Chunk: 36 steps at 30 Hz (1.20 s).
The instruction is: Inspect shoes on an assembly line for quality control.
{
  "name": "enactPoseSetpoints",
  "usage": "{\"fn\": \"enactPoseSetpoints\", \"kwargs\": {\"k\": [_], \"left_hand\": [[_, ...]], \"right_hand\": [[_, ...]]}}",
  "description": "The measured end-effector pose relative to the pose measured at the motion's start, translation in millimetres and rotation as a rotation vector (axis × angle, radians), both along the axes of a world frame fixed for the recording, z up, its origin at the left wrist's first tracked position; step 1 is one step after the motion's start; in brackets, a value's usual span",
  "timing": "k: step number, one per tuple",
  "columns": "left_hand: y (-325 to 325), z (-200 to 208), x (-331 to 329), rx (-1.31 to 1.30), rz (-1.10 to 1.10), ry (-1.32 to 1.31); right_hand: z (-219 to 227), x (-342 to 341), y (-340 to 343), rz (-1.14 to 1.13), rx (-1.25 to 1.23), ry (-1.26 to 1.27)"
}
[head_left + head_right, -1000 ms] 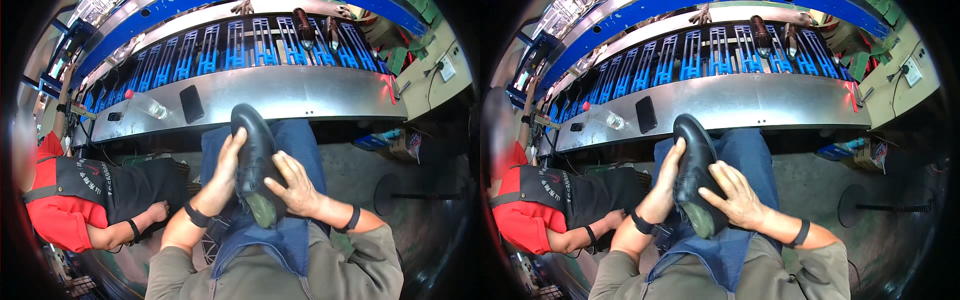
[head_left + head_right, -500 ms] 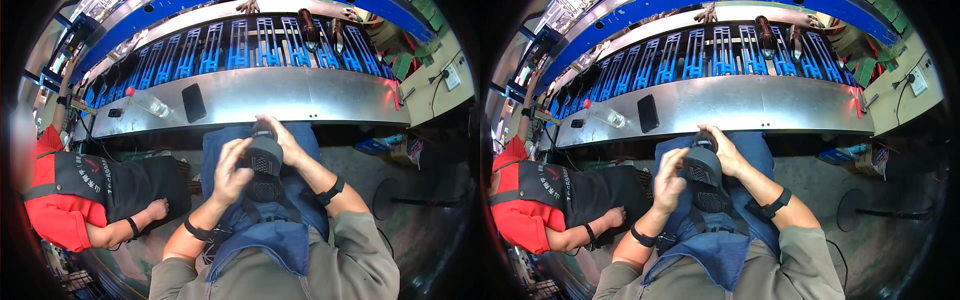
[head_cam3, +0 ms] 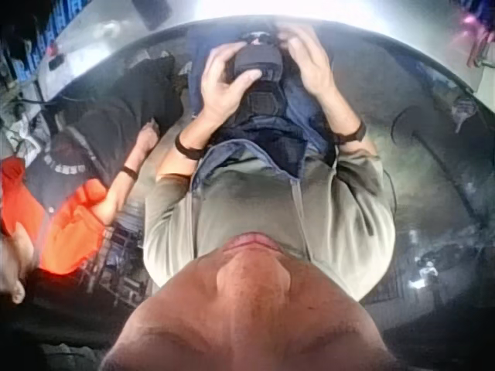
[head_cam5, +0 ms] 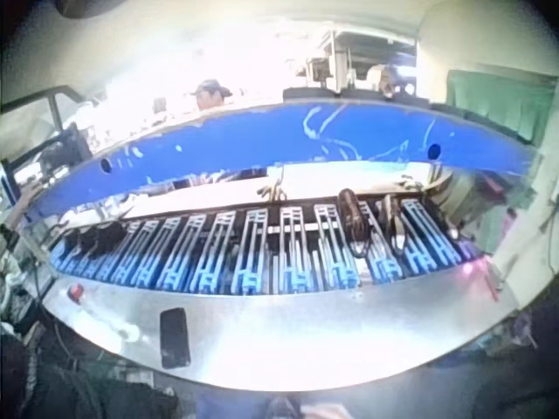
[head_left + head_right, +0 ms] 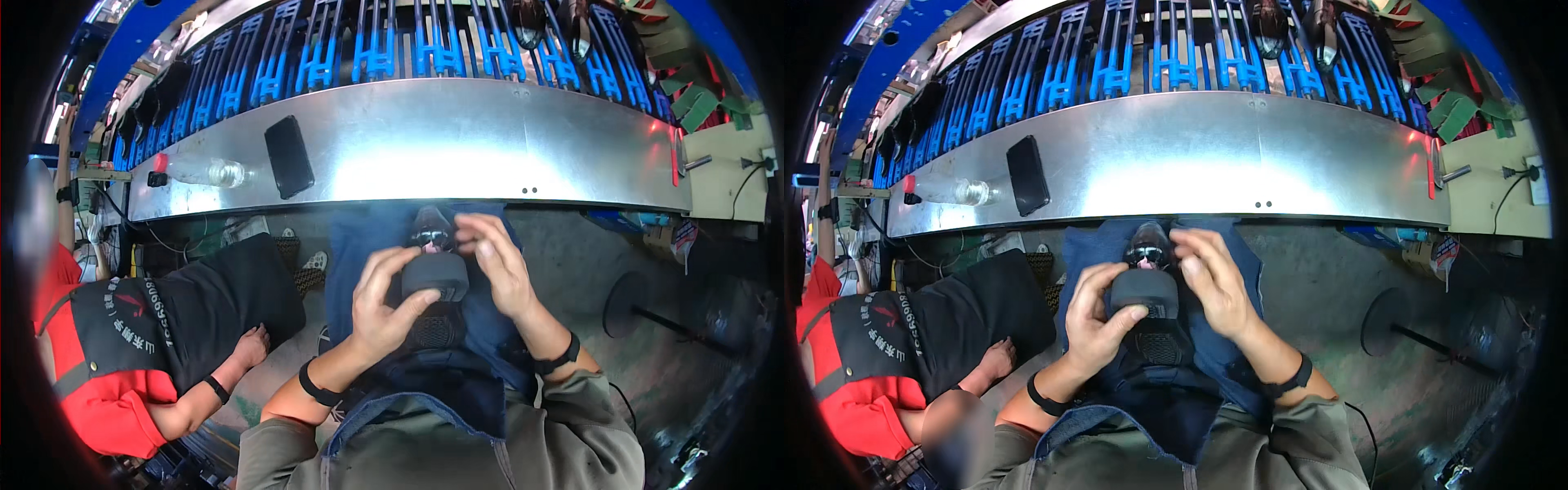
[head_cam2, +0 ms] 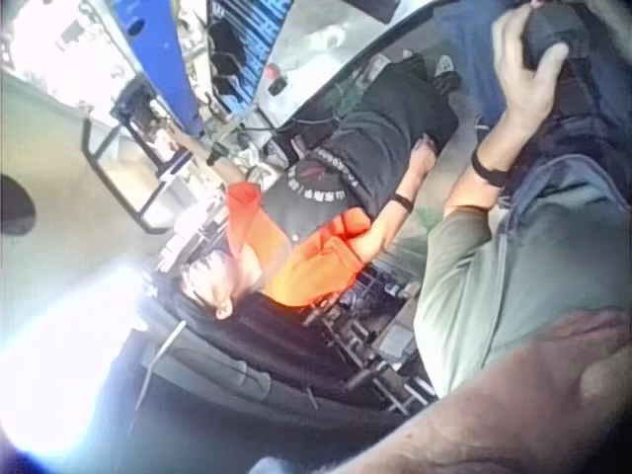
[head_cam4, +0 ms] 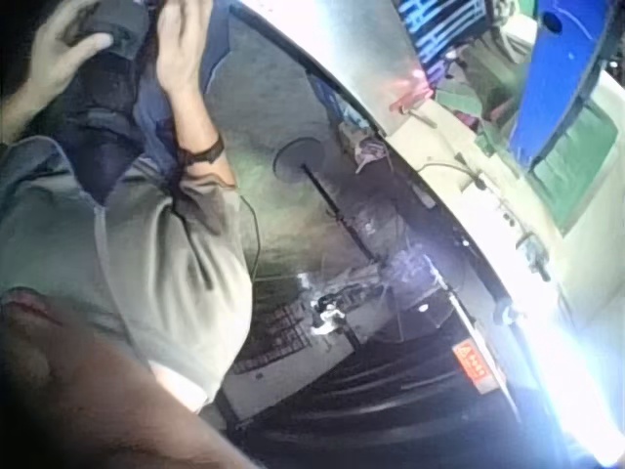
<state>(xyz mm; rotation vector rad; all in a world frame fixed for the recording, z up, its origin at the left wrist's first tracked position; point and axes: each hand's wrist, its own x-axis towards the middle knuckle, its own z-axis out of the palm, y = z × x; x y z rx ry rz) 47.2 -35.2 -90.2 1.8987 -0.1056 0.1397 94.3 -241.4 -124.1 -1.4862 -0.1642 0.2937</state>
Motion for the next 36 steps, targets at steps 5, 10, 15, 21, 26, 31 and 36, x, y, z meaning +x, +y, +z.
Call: {"fn": "enactPoseSetpoints", "kwargs": {"k": [5,10,15,21,26,31,36], "left_hand": [[6,-12,27,-0.150,-0.073,0.344],[2,-12,43,-0.089,-0.133,0.396],[1,-19,52,-0.138,-0.052,0.376],[3,-16,64,0.280,-0.167,0.185],[0,-30,41,0.388,-0.124,0.085],[0,-48,-6,0.147,0.015,0.063],[-4,-47,-79,-0.065,-0.333,0.371]], "right_hand": [[16,-4,18,-0.026,-0.181,-0.028],[2,7,15,-0.006,-0.146,-0.031],[-1,16,16,-0.016,-0.169,-0.029],[5,28,7,-0.064,-0.251,0.039],[-1,57,2,0.178,0.264,0.363],[-15,96,37,0.630,-0.012,0.271],[53,32,15,0.651,-0.004,-0.277]]}}
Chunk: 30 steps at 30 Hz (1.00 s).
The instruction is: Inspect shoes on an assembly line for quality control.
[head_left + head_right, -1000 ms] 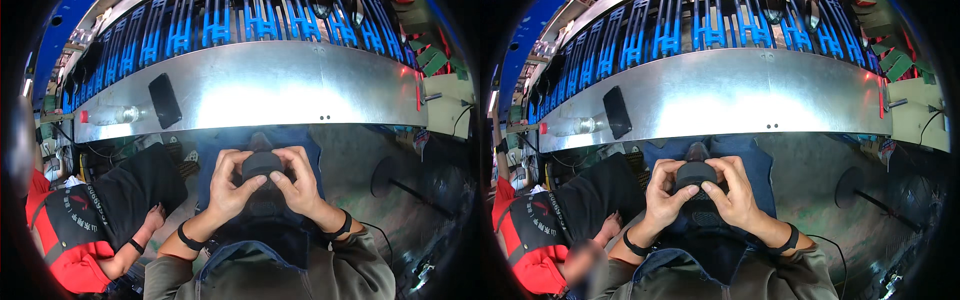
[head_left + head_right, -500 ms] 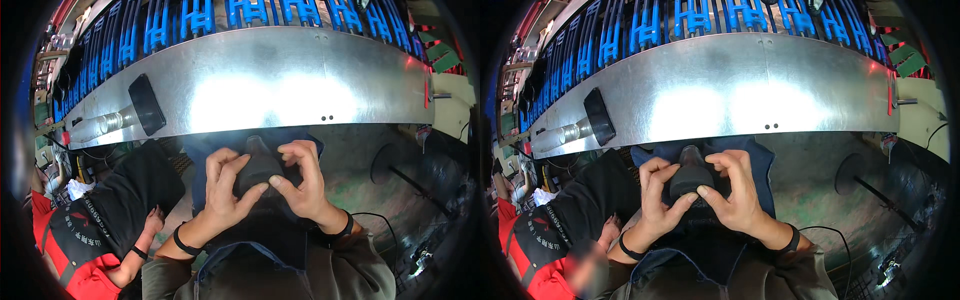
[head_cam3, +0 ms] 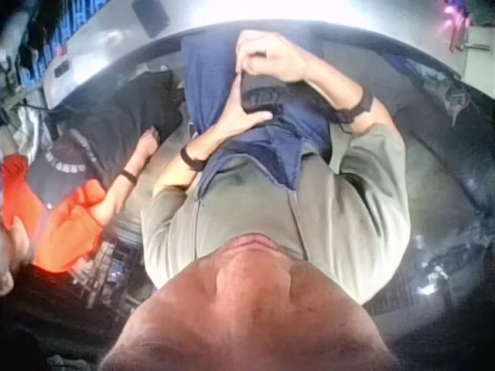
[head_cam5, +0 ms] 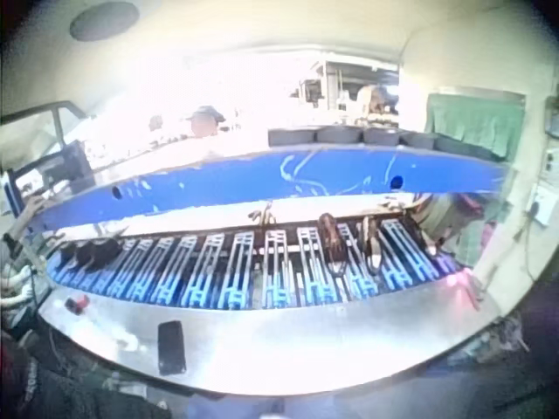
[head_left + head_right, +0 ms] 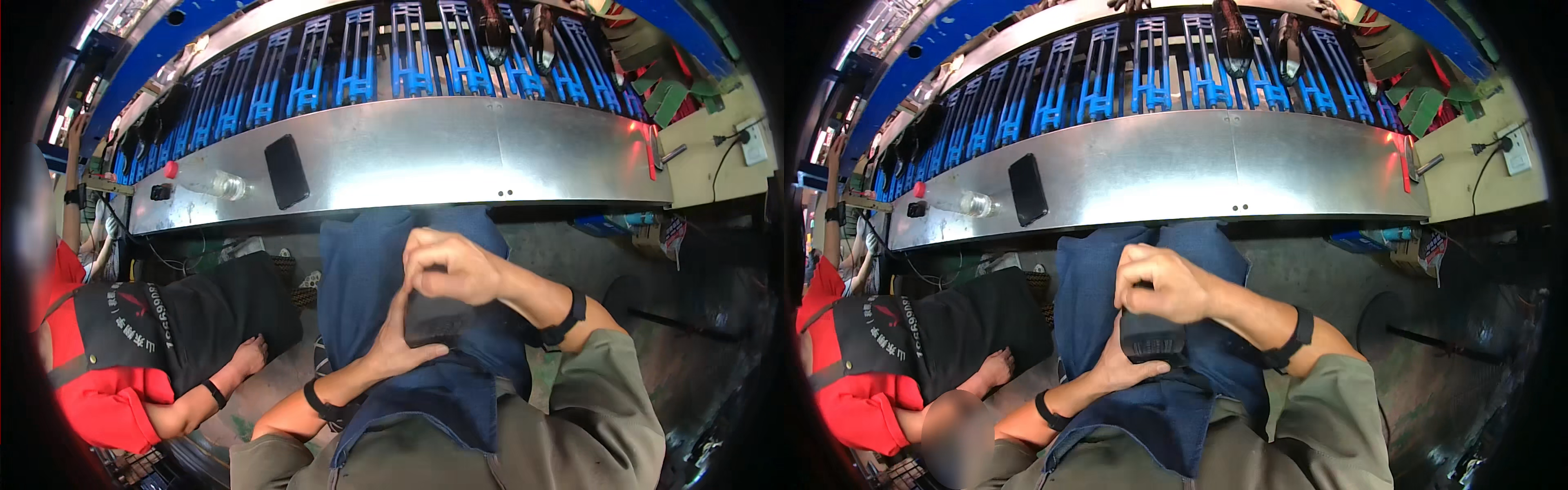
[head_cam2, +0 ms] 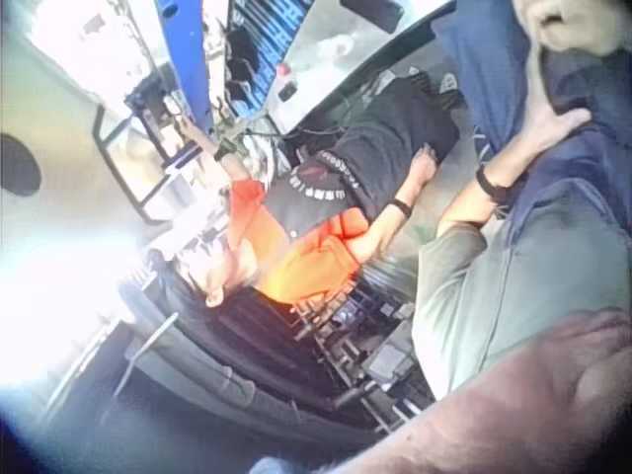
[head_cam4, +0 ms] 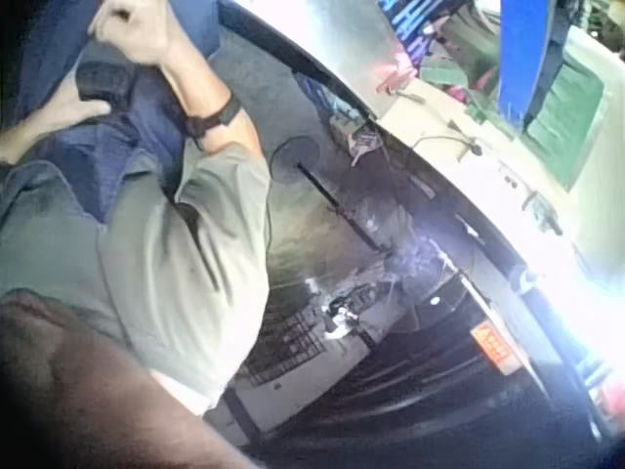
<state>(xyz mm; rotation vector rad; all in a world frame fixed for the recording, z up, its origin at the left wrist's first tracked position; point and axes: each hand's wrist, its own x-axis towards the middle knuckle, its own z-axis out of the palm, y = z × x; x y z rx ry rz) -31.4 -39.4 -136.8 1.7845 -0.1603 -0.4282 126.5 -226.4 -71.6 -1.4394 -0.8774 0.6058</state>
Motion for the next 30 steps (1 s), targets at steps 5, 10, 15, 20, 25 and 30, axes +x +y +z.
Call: {"fn": "enactPoseSetpoints", "kwargs": {"k": [5,10,15,20,25,30], "left_hand": [[1,24,11,0.016,-0.190,-0.212],[1,137,69,0.366,-0.605,-0.808],[23,127,72,-0.103,-0.053,-0.601],[-28,125,47,-0.466,0.281,-0.271],[-40,132,35,-0.358,0.465,-0.321],[-41,131,33,-0.378,0.472,-0.349]], "right_hand": [[31,-61,-26,-0.319,0.098,-0.084],[14,-86,-72,-0.492,0.554,0.636],[14,-124,-47,-0.436,0.606,0.883],[12,-131,-24,-0.364,0.602,0.802],[26,-141,-21,-0.389,0.569,0.861],[22,-140,-22,-0.380,0.593,0.834]]}}
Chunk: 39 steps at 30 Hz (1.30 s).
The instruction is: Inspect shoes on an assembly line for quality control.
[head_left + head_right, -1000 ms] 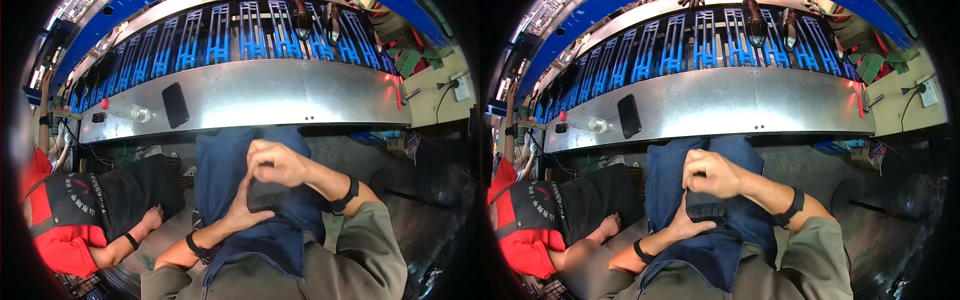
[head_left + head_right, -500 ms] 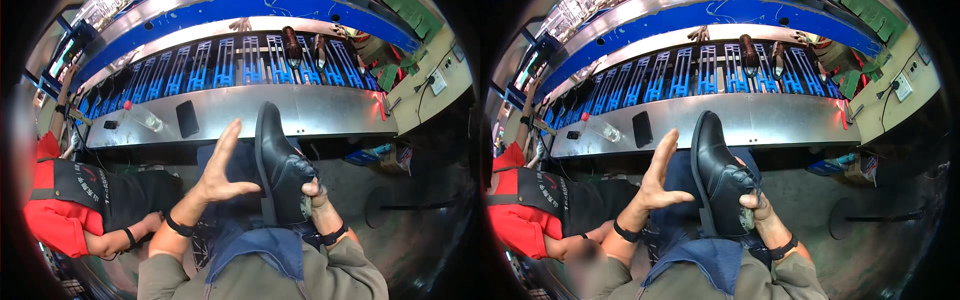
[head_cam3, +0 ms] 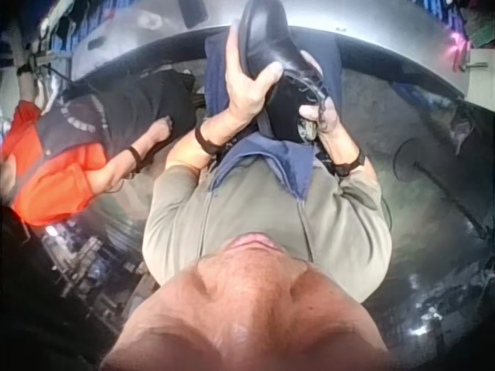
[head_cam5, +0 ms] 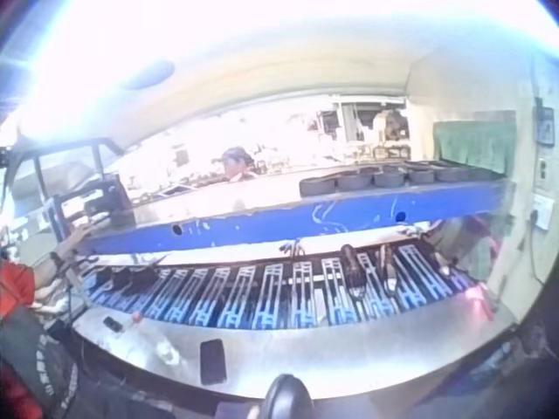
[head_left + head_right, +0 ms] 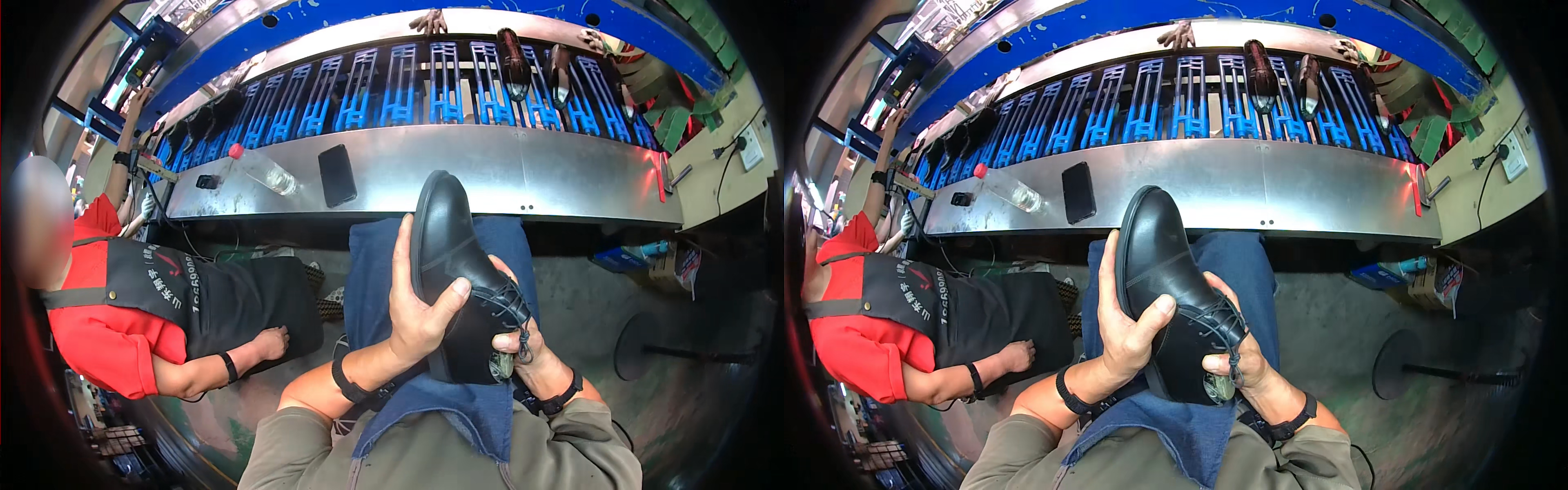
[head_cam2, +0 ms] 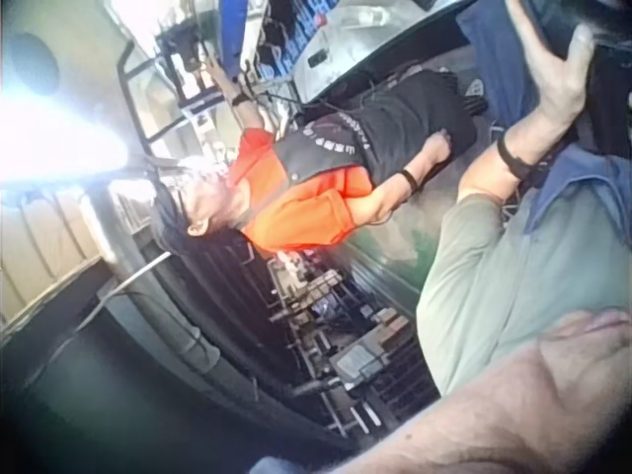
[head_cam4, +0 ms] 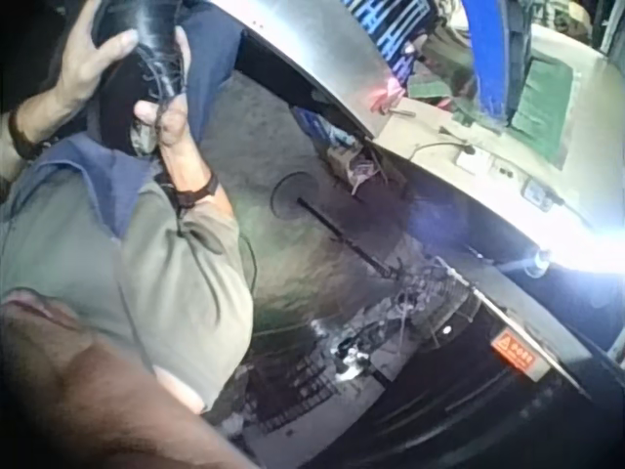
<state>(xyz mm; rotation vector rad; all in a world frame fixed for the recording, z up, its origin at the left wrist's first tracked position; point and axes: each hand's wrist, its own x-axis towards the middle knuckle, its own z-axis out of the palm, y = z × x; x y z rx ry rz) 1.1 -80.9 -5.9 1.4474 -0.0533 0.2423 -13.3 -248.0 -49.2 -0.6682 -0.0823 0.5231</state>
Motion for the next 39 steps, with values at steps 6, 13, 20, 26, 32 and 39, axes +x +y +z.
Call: {"fn": "enactPoseSetpoints", "kwargs": {"k": [6,13,20,26,32,39], "left_hand": [[35,-74,17,-0.655,-0.216,0.407],[39,-72,-16,-0.867,-0.325,0.620],[38,-73,-26,-0.758,-0.235,0.643],[40,-64,-2,-0.808,-0.129,0.601],[32,-93,-27,-0.906,-0.464,0.980],[12,-135,25,0.799,-0.581,-0.055]], "right_hand": [[6,24,-6,-0.076,-0.869,-0.806],[8,60,41,-0.150,-0.747,-0.527],[-1,32,61,-0.274,-0.941,-0.589],[-5,4,19,-0.097,-1.143,-0.907],[7,38,-52,-0.492,-1.015,-0.626],[-83,68,-108,-0.172,-0.517,0.012]]}}
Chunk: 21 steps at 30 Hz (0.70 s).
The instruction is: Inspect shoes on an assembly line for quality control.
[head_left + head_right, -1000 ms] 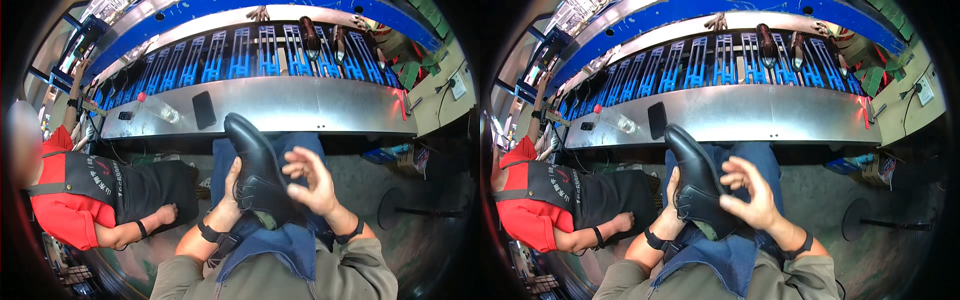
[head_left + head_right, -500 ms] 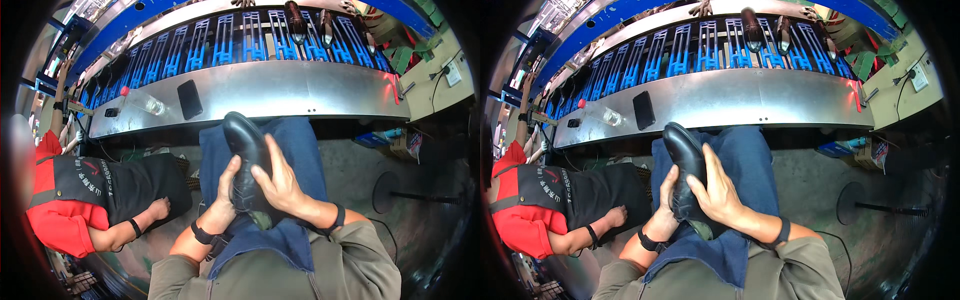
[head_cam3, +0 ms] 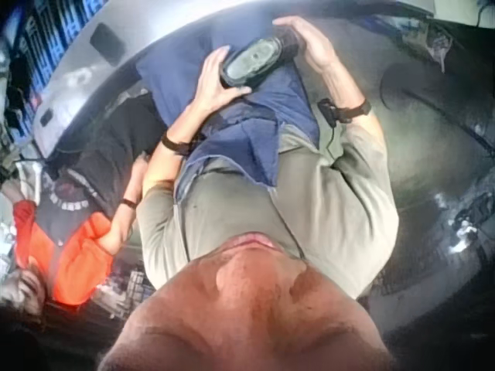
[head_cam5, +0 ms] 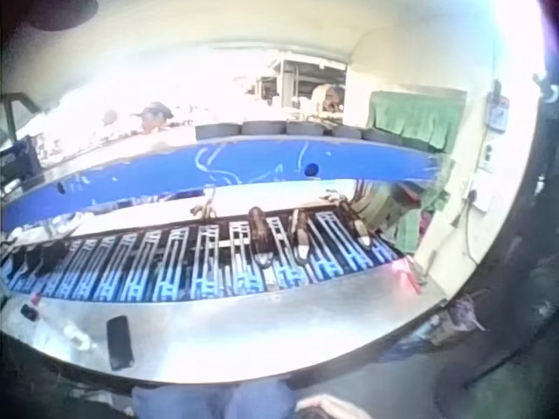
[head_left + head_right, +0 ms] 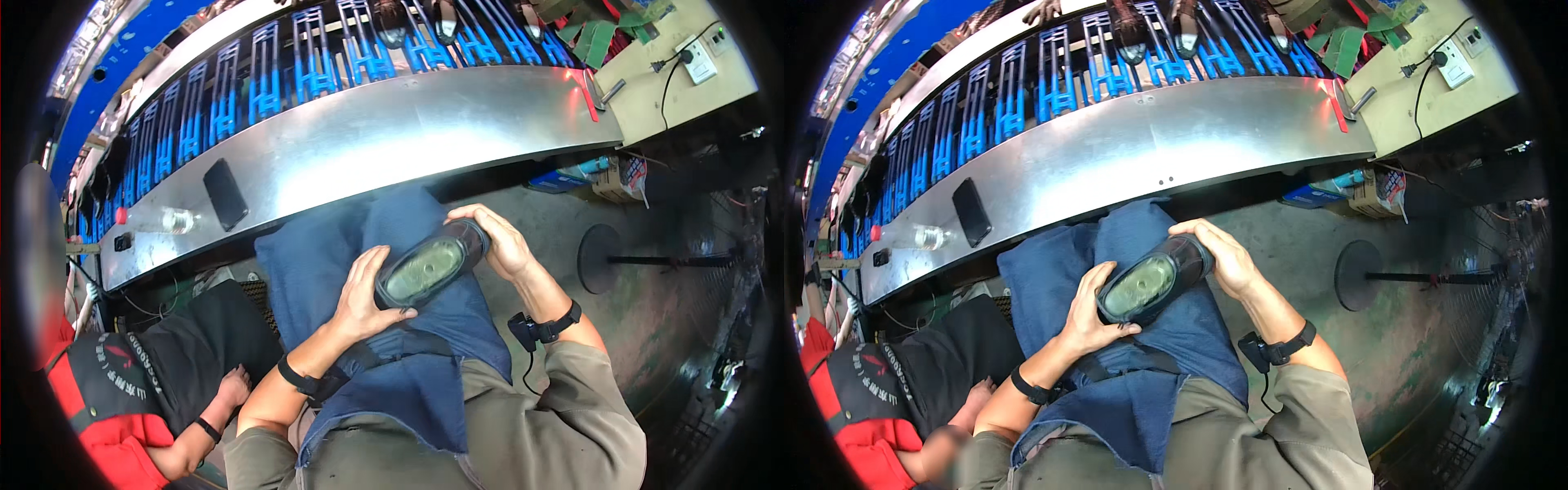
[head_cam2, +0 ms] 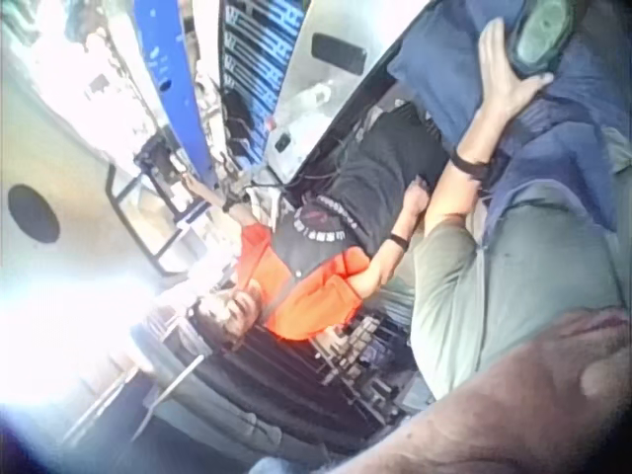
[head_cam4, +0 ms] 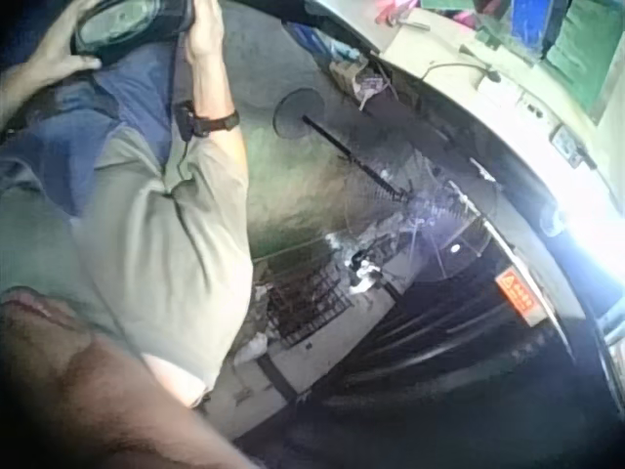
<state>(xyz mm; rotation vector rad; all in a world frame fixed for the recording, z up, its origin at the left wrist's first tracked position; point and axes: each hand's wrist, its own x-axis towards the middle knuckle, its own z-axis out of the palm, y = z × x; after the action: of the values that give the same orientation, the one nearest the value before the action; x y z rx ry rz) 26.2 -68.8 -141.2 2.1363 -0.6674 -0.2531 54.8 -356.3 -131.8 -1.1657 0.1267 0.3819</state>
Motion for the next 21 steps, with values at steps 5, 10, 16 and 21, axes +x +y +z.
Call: {"fn": "enactPoseSetpoints", "kwargs": {"k": [5,10,16,21], "left_hand": [[-6,-14,15,-0.126,-0.123,0.130],[-21,-24,19,-0.302,-0.053,-0.053],[-27,-30,24,-0.322,0.042,0.033],[-27,-17,45,-0.181,0.020,0.151]], "right_hand": [[-9,11,-1,0.084,-0.031,-0.041],[-12,23,4,0.069,-0.162,-0.162],[-20,44,11,-0.030,-0.325,-0.154],[-28,55,23,-0.223,-0.417,-0.211]]}}
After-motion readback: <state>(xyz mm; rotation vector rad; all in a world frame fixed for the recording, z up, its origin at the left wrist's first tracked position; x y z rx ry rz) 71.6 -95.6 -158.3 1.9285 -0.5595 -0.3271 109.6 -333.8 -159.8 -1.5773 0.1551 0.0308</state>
